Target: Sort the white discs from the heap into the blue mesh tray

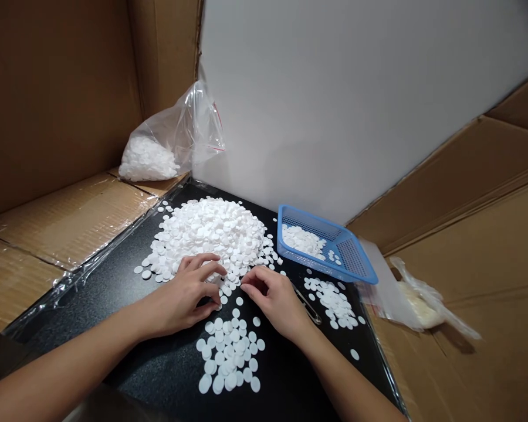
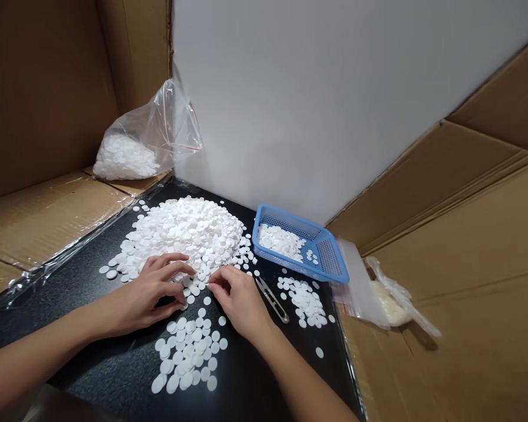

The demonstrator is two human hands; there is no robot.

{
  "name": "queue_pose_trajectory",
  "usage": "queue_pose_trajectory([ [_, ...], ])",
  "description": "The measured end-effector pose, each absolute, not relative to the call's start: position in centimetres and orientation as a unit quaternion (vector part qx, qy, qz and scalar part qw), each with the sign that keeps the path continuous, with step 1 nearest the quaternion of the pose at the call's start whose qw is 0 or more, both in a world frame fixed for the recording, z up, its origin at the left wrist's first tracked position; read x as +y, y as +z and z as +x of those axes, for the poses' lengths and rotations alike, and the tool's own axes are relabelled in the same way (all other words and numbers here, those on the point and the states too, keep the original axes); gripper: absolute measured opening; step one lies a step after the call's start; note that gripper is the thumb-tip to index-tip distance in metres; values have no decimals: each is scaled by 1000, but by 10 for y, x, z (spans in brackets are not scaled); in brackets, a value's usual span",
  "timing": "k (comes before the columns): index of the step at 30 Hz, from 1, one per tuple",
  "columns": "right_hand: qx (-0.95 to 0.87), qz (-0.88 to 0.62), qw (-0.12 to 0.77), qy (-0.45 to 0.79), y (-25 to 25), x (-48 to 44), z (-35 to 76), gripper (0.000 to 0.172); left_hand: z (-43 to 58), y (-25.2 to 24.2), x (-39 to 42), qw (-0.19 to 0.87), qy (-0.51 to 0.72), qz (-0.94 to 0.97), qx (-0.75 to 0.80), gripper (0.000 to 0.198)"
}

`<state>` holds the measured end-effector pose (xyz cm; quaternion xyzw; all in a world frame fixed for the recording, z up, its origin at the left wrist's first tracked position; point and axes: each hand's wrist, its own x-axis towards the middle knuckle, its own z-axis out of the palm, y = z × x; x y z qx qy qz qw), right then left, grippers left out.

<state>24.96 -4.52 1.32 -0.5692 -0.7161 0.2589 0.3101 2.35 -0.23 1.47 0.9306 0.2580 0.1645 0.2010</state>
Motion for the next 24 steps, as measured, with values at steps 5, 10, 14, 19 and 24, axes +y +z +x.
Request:
queue_pose_trajectory([
  [5,-733,-535,307,287,16,-51,241,10,25,13,-4,205,179,923,272,15],
  [10,-743,-520,285,311,16,-54,237,11,25,13,-5,236,157,907,312,15],
  [14,-748,-520,285,298,12,-54,237,12,19,18,-3,235,176,898,328,14],
  [19,-764,-514,257,293,6,-54,236,16,12,21,2,233,152,916,291,14],
  [24,-764,-513,238,312,11,-54,237,18,10,15,11,218,184,916,283,15],
])
